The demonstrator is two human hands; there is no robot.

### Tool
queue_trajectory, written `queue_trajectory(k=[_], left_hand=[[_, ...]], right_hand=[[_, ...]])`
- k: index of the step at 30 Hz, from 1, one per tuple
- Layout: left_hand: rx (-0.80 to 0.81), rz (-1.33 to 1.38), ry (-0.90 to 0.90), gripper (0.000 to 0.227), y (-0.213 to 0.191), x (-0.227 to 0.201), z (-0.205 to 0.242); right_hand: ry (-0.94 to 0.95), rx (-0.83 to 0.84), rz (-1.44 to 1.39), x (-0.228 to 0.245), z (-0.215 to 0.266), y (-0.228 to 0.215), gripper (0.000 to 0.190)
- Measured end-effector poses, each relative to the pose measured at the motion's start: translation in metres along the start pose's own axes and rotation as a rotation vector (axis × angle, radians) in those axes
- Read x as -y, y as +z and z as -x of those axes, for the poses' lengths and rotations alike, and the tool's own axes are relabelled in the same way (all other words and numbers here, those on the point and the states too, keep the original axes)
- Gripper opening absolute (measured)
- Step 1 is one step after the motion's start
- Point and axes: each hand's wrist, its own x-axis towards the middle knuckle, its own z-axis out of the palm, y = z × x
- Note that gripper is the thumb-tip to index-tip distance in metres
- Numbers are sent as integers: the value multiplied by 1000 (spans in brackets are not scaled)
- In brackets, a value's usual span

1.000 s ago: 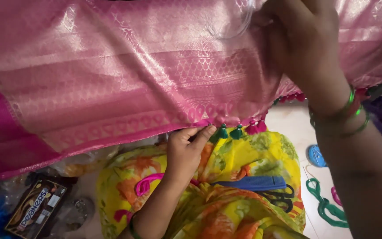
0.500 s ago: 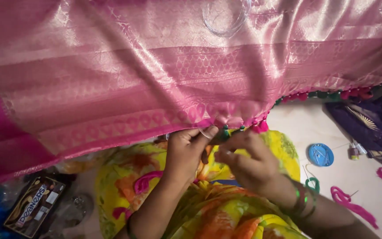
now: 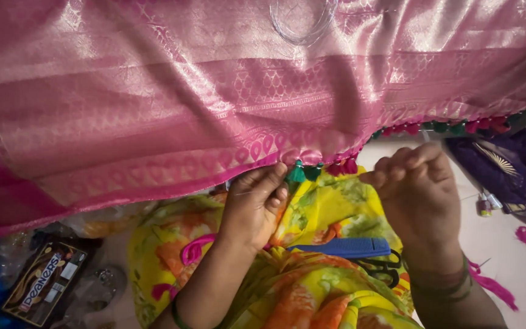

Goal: Sewing decorative tassels onto the border of a saree.

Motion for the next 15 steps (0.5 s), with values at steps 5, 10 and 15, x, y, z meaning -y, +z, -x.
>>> queue_trajectory(k=[5, 10, 15], left_hand=[[66, -21, 76, 13, -9, 10, -3], [31, -93, 86, 14, -2, 5, 3], [16, -110, 73, 15, -9, 10, 2]], right_hand=[[-23, -14, -97, 9, 1, -4, 12], [-20, -31, -207, 21, -1, -19, 10], [-32, -70, -319, 32, 2, -21, 16]])
